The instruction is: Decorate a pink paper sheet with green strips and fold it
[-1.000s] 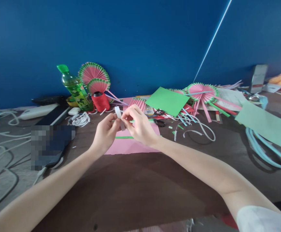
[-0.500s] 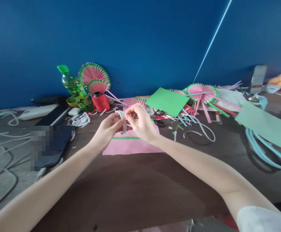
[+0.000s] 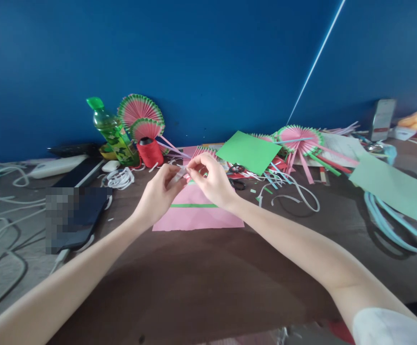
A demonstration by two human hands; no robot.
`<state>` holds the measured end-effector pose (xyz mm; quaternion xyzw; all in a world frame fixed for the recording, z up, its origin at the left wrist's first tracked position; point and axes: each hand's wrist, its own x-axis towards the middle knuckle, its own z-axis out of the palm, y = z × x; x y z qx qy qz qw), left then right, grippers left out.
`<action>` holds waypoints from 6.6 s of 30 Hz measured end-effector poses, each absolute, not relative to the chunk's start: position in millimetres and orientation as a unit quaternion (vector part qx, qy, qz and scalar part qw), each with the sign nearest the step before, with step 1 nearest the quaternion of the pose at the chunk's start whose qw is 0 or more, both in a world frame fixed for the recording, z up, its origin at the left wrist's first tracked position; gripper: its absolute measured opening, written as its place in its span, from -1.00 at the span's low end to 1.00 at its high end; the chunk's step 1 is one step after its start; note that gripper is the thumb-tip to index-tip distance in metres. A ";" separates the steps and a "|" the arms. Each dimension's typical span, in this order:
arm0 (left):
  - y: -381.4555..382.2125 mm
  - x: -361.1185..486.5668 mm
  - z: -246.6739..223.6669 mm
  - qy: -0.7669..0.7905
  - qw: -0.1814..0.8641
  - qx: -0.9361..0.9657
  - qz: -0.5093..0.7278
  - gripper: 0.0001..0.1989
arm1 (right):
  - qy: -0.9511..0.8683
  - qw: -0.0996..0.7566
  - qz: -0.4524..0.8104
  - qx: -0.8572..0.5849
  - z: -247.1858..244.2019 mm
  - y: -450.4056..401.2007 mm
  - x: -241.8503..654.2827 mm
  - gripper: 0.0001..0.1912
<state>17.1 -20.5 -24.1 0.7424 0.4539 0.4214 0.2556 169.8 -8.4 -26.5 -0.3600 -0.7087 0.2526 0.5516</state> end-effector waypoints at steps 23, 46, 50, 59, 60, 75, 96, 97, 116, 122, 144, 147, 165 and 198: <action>-7.6 0.5 -8.9 0.457 0.236 0.734 0.444 -0.90 | -0.760 -0.047 0.092 -0.641 -26.8 49.3 258.9 -0.49; -2.2 -10.7 -1.9 0.469 -0.028 0.843 0.263 -0.80 | -0.782 0.029 0.457 -0.422 30.7 16.4 267.1 -0.48; -2.6 -11.3 -1.1 0.457 0.002 0.857 0.238 -0.80 | -0.819 -0.029 0.383 -0.426 27.4 17.6 263.8 -0.49; -2.8 -10.6 0.6 0.446 0.003 0.874 0.191 -0.81 | -0.807 -0.055 0.452 -0.377 29.2 13.7 252.3 -0.58; -2.7 -10.8 0.7 0.443 0.001 0.877 0.186 -0.80 | -0.805 -0.056 0.459 -0.372 29.5 13.2 251.6 -0.59; -4.6 -8.3 0.5 0.415 -0.041 0.902 0.111 -0.78 | -0.810 -0.104 0.467 -0.340 25.2 18.7 246.1 -0.42; -5.8 -5.8 1.6 0.437 0.002 0.894 0.098 -0.79 | -0.827 -0.092 0.443 -0.334 26.7 16.8 246.1 -0.46; -5.8 -5.7 1.4 0.438 0.001 0.894 0.096 -0.79 | -0.827 -0.093 0.443 -0.335 26.7 16.8 246.1 -0.46; -4.6 -6.6 -1.5 0.442 0.028 0.889 0.112 -0.78 | -0.833 -0.087 0.415 -0.356 26.5 19.0 251.1 -0.50; -4.6 -6.7 -1.2 0.443 0.020 0.889 0.112 -0.79 | -0.833 -0.084 0.414 -0.356 26.5 19.2 252.8 -0.49; -6.6 -4.9 -0.3 0.450 0.009 0.886 0.107 -0.79 | -0.831 -0.080 0.423 -0.353 26.9 18.9 251.5 -0.53; -7.1 -4.8 -0.5 0.452 0.001 0.886 0.101 -0.79 | -0.830 -0.079 0.423 -0.355 27.3 18.5 250.5 -0.52; -6.1 -6.6 -1.4 0.446 -0.027 0.887 0.115 -0.78 | -0.823 -0.037 0.437 -0.360 26.0 18.6 251.2 -0.55; -10.0 -2.1 1.4 0.454 -0.008 0.881 0.132 -0.79 | -0.791 -0.089 0.488 -0.359 24.3 20.2 254.1 -0.50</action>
